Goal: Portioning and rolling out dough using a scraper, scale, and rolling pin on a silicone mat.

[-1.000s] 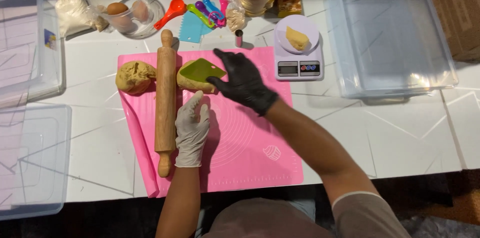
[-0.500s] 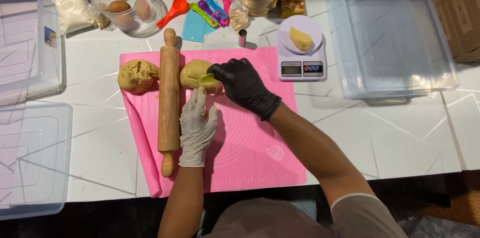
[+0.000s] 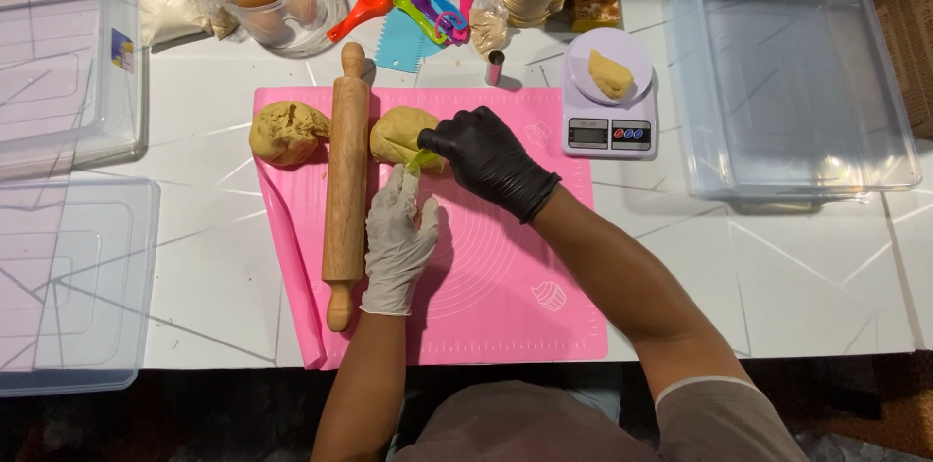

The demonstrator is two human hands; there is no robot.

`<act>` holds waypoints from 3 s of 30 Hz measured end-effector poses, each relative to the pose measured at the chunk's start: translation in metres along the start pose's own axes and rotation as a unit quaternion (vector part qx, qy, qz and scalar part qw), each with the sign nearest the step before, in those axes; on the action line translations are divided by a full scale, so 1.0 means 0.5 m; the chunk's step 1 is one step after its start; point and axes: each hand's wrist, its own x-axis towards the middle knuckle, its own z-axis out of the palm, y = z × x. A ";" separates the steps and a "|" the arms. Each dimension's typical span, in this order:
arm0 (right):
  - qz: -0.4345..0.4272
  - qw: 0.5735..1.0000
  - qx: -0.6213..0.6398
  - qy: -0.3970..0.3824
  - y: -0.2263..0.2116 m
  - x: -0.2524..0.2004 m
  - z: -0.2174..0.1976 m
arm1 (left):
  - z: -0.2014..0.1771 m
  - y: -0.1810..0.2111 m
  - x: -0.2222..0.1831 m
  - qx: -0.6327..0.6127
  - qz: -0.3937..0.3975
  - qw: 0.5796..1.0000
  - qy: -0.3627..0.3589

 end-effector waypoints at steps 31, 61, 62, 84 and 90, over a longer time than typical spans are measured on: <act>0.210 0.974 0.081 -0.025 -0.048 0.011 -0.060 | 0.042 -0.029 0.006 0.076 0.032 0.997 -0.014; 0.044 0.998 -0.011 0.041 -0.127 -0.101 -0.067 | -0.059 0.103 0.015 -0.211 -0.322 0.910 -0.156; 0.056 0.996 0.067 0.013 -0.139 -0.117 -0.078 | -0.068 0.110 0.008 -0.221 -0.349 0.892 -0.184; 0.179 0.947 -0.220 0.152 0.390 -0.300 0.004 | -0.006 -0.019 -0.035 -0.110 -0.085 0.987 -0.082; 0.190 0.935 -0.223 0.200 0.308 -0.327 -0.071 | -0.014 -0.007 -0.030 -0.130 -0.102 0.982 -0.088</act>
